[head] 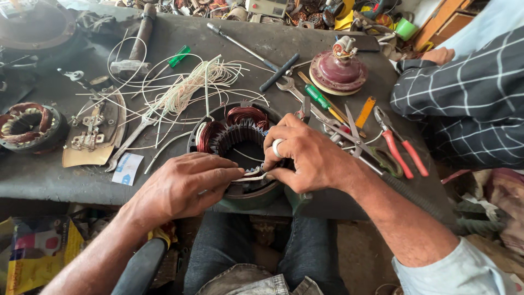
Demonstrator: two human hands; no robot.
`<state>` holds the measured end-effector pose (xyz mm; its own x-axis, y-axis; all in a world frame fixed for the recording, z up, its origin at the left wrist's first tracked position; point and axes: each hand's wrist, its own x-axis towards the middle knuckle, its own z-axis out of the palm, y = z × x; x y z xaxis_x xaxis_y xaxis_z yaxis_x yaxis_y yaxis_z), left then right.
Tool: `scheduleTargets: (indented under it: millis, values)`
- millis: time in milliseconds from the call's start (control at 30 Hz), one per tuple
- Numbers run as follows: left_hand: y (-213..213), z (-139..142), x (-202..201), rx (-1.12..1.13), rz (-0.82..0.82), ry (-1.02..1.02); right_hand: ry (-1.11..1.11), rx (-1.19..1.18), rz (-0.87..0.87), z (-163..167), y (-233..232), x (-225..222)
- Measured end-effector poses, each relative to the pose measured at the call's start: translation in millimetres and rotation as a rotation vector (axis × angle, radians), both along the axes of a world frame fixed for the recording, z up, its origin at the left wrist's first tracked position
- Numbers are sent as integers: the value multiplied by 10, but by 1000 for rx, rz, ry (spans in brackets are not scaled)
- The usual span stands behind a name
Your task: The person secures a white insulating strip around a copper-wound stator using a small metal tool, then strips the insulation from a copper wire end with a utility knife. The person works at a cluttered workbench with various tools and parts visible.
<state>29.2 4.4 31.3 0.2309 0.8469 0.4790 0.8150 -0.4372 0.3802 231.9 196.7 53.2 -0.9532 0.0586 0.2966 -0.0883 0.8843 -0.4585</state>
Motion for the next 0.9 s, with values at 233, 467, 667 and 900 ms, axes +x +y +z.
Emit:
scheduleTargets:
  millis: [233, 467, 667, 900]
  values:
    - [55, -76, -130, 54, -41, 109, -102, -30, -47, -29, 4, -175]
    - [44, -115, -290, 92, -19, 84, -21, -42, -15, -61, -36, -341]
    - [-8, -161, -433, 58, 6, -33, -1, -23, -56, -104, -124, -471]
    - [-16, -238, -603, 151, -89, 63, -126, -63, -109, -75, -162, -641]
